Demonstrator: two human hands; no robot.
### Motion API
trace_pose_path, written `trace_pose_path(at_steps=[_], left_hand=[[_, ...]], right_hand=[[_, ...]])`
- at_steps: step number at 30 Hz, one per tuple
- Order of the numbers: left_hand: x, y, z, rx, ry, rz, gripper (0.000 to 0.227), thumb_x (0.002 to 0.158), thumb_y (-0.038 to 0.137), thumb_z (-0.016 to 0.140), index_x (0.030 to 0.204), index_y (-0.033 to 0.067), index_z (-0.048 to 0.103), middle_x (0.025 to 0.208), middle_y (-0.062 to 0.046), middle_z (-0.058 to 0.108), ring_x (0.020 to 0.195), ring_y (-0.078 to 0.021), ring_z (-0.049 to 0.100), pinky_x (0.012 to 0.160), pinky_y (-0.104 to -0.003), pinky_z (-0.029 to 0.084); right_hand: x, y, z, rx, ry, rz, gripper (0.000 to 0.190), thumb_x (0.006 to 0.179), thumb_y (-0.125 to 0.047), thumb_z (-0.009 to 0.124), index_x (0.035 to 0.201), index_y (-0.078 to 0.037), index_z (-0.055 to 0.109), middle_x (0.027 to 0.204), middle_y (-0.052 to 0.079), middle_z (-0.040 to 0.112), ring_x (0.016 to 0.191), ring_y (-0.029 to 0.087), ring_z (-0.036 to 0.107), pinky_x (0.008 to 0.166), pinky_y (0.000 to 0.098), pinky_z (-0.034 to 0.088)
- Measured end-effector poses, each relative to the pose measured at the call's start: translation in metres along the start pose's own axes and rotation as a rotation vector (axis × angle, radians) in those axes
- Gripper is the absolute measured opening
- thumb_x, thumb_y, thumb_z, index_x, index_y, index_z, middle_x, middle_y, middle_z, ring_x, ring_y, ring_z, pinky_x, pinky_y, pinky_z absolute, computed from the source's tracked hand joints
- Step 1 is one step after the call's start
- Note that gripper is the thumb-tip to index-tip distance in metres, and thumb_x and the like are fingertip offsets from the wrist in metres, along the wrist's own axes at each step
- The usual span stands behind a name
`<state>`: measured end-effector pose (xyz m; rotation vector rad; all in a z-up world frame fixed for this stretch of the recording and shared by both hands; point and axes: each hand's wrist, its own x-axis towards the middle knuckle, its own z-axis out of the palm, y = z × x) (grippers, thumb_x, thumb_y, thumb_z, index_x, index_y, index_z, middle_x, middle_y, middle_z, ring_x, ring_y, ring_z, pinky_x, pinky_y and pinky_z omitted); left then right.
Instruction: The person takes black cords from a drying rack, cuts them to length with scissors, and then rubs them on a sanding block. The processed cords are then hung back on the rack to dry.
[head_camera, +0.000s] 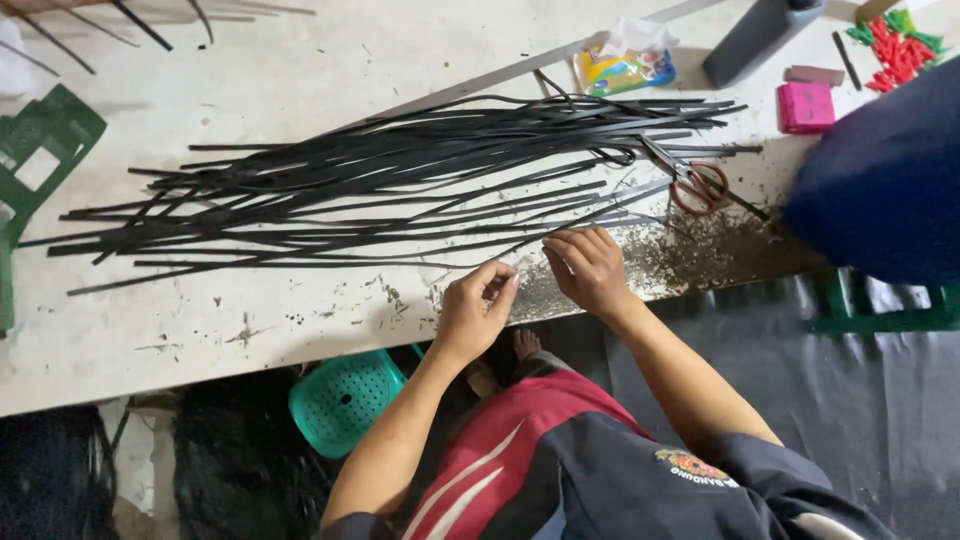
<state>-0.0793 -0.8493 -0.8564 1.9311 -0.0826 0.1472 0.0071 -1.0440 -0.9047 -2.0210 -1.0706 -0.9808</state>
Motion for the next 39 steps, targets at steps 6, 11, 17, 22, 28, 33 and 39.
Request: trace_pose_path(at_steps=[6, 11, 17, 22, 28, 33, 39], left_hand=[[0.032, 0.0, 0.04, 0.016, -0.091, -0.002, 0.008, 0.095, 0.015, 0.072, 0.091, 0.0092, 0.07, 0.077, -0.008, 0.077, 0.075, -0.0245, 0.076, 0.066, -0.033, 0.062], [0.07, 0.001, 0.091, 0.06, -0.094, -0.003, 0.011, 0.093, 0.015, 0.074, 0.088, 0.0076, 0.068, 0.075, -0.011, 0.076, 0.074, -0.0281, 0.076, 0.065, -0.034, 0.062], [0.122, 0.006, 0.162, 0.075, -0.109, -0.085, 0.012, 0.091, 0.016, 0.072, 0.083, 0.008, 0.07, 0.071, -0.011, 0.075, 0.072, -0.0281, 0.075, 0.063, -0.033, 0.063], [0.145, 0.011, 0.198, 0.157, -0.076, -0.1, 0.012, 0.091, 0.016, 0.072, 0.083, 0.0074, 0.071, 0.071, -0.013, 0.073, 0.072, -0.0323, 0.075, 0.06, -0.039, 0.061], [0.154, 0.014, 0.22, 0.137, -0.06, -0.201, 0.01, 0.092, 0.014, 0.069, 0.089, 0.0053, 0.073, 0.076, -0.018, 0.073, 0.076, -0.0382, 0.074, 0.061, -0.043, 0.061], [0.16, 0.014, 0.226, 0.133, -0.031, -0.263, 0.012, 0.094, 0.015, 0.068, 0.094, 0.005, 0.073, 0.081, -0.021, 0.074, 0.078, -0.0399, 0.074, 0.063, -0.043, 0.06], [0.167, 0.036, 0.229, 0.133, -0.026, -0.265, 0.011, 0.093, 0.014, 0.069, 0.097, 0.0045, 0.074, 0.085, -0.023, 0.074, 0.083, -0.0408, 0.074, 0.066, -0.04, 0.062]], right_hand=[[-0.014, 0.041, -0.031, -0.095, -0.003, 0.031, 0.01, 0.086, 0.004, 0.073, 0.094, -0.002, 0.075, 0.088, 0.013, 0.072, 0.07, 0.031, 0.068, 0.063, 0.0369, 0.051], [-0.042, 0.104, -0.049, -0.099, -0.04, 0.085, 0.011, 0.087, 0.003, 0.075, 0.096, -0.002, 0.075, 0.087, 0.011, 0.072, 0.07, 0.03, 0.068, 0.063, 0.0361, 0.052], [-0.065, 0.195, -0.046, -0.034, -0.143, 0.113, 0.012, 0.088, -0.001, 0.075, 0.099, -0.005, 0.074, 0.089, 0.01, 0.072, 0.073, 0.03, 0.069, 0.064, 0.0363, 0.052], [-0.082, 0.246, -0.012, 0.044, -0.283, 0.125, 0.013, 0.09, -0.002, 0.072, 0.103, -0.002, 0.073, 0.091, 0.013, 0.072, 0.078, 0.033, 0.071, 0.068, 0.0391, 0.054], [-0.124, 0.291, 0.053, -0.104, -0.584, 0.077, 0.02, 0.091, -0.012, 0.068, 0.11, -0.011, 0.073, 0.097, 0.006, 0.072, 0.085, 0.026, 0.069, 0.072, 0.0359, 0.052], [-0.152, 0.31, 0.086, -0.313, -0.759, 0.044, 0.02, 0.081, -0.023, 0.079, 0.1, -0.017, 0.075, 0.094, 0.002, 0.069, 0.09, 0.023, 0.063, 0.077, 0.0361, 0.047], [-0.178, 0.331, 0.103, -0.254, -0.886, 0.149, 0.016, 0.087, -0.025, 0.07, 0.102, -0.019, 0.069, 0.096, 0.003, 0.069, 0.097, 0.024, 0.062, 0.081, 0.0374, 0.044]])
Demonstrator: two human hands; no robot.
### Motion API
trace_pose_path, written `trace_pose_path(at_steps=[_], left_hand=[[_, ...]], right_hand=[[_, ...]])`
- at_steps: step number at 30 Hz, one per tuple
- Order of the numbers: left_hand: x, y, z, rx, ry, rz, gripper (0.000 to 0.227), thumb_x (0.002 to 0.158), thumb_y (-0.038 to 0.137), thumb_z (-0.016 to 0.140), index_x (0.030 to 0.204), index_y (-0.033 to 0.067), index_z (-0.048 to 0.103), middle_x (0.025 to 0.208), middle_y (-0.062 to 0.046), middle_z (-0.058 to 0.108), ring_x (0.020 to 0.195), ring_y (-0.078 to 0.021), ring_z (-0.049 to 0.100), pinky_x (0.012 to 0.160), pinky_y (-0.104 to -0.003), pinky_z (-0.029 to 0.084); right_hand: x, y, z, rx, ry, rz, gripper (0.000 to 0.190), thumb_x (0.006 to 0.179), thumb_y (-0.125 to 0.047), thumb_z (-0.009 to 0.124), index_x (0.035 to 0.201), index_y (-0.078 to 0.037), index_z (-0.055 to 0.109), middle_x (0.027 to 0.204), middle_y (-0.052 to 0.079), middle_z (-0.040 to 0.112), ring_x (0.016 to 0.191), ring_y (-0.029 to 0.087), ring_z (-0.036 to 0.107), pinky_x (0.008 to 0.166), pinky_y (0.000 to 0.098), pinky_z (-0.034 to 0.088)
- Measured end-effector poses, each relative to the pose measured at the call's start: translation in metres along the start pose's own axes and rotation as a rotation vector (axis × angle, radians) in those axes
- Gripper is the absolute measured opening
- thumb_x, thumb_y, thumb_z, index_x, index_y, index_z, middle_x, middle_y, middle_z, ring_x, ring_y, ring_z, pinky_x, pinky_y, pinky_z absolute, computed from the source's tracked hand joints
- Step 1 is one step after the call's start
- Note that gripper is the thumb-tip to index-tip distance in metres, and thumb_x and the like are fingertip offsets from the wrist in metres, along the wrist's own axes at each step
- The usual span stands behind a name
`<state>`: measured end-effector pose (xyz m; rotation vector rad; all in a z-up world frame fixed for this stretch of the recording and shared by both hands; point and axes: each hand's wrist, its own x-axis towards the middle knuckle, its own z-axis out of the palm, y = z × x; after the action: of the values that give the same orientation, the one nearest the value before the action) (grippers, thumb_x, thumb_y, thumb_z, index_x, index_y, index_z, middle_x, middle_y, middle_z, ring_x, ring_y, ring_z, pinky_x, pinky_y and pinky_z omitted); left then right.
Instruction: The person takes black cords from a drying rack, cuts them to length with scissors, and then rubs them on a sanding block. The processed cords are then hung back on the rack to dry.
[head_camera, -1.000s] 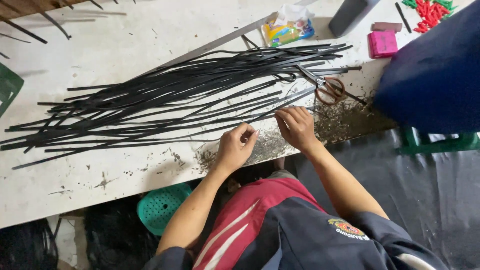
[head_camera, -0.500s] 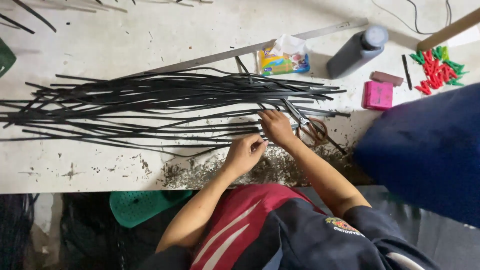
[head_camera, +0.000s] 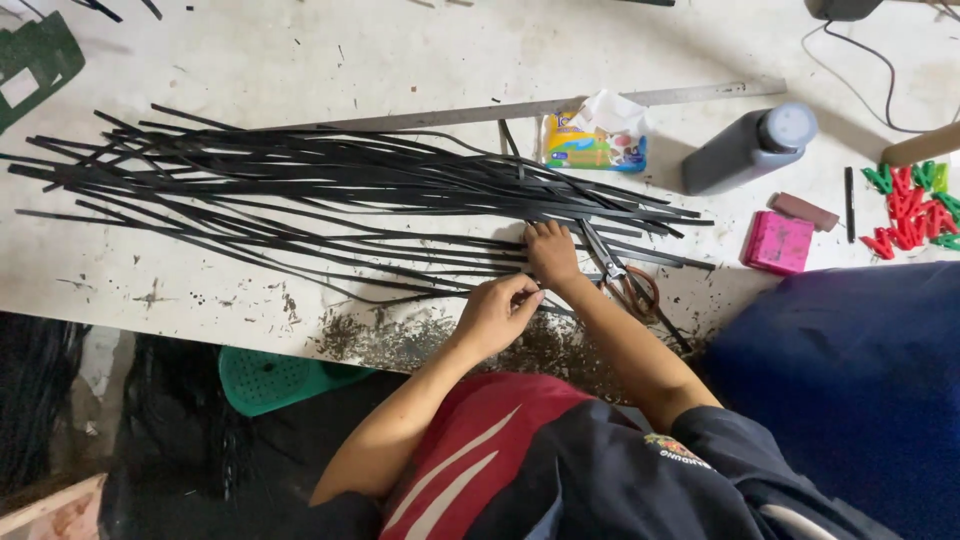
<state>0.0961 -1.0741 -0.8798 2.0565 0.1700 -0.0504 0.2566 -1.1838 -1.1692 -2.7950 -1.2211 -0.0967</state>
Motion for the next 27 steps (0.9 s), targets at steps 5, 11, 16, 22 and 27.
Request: trace_pose_path(at_steps=[5, 11, 16, 22, 27], left_hand=[[0.009, -0.016, 0.015, 0.056, 0.052, 0.087, 0.012, 0.096, 0.016, 0.068, 0.102, 0.0071, 0.073, 0.094, -0.018, 0.075, 0.094, -0.0366, 0.074, 0.075, -0.042, 0.061], [0.024, 0.043, -0.01, 0.195, 0.141, 0.31, 0.023, 0.103, 0.013, 0.06, 0.122, -0.0004, 0.064, 0.113, -0.02, 0.065, 0.118, -0.0358, 0.06, 0.104, -0.047, 0.047], [0.032, 0.068, -0.018, 0.143, 0.101, 0.583, 0.019, 0.103, 0.017, 0.065, 0.12, 0.0093, 0.066, 0.098, -0.007, 0.068, 0.099, -0.0288, 0.068, 0.095, -0.043, 0.051], [0.022, 0.118, -0.051, 0.086, 0.007, 0.711, 0.011, 0.1, 0.014, 0.068, 0.109, 0.0088, 0.071, 0.084, -0.005, 0.066, 0.077, -0.0255, 0.063, 0.074, -0.037, 0.053], [0.015, 0.162, -0.042, -0.021, -0.157, 0.791, 0.019, 0.095, 0.009, 0.073, 0.113, 0.0057, 0.068, 0.09, -0.014, 0.069, 0.079, -0.0348, 0.069, 0.067, -0.042, 0.056]], right_hand=[[-0.017, 0.0, -0.135, 0.344, -0.159, 0.015, 0.018, 0.089, -0.026, 0.074, 0.103, -0.017, 0.067, 0.095, 0.004, 0.072, 0.098, 0.028, 0.066, 0.083, 0.0413, 0.044], [-0.049, 0.003, -0.313, 1.023, 0.05, -0.003, 0.014, 0.091, -0.007, 0.074, 0.102, -0.003, 0.067, 0.086, 0.018, 0.073, 0.084, 0.038, 0.071, 0.076, 0.0449, 0.053], [-0.076, 0.022, -0.366, 1.102, 0.334, -0.098, 0.013, 0.092, -0.009, 0.077, 0.1, -0.002, 0.07, 0.09, 0.013, 0.071, 0.082, 0.03, 0.07, 0.076, 0.0379, 0.055], [-0.121, 0.033, -0.404, 1.079, 0.484, -0.033, 0.013, 0.089, -0.002, 0.078, 0.1, 0.004, 0.073, 0.088, 0.017, 0.071, 0.069, 0.023, 0.063, 0.061, 0.0326, 0.049], [-0.132, 0.007, -0.429, 0.997, 0.583, -0.062, 0.014, 0.084, 0.0, 0.082, 0.097, 0.003, 0.076, 0.086, 0.015, 0.073, 0.065, 0.023, 0.062, 0.054, 0.0305, 0.046]])
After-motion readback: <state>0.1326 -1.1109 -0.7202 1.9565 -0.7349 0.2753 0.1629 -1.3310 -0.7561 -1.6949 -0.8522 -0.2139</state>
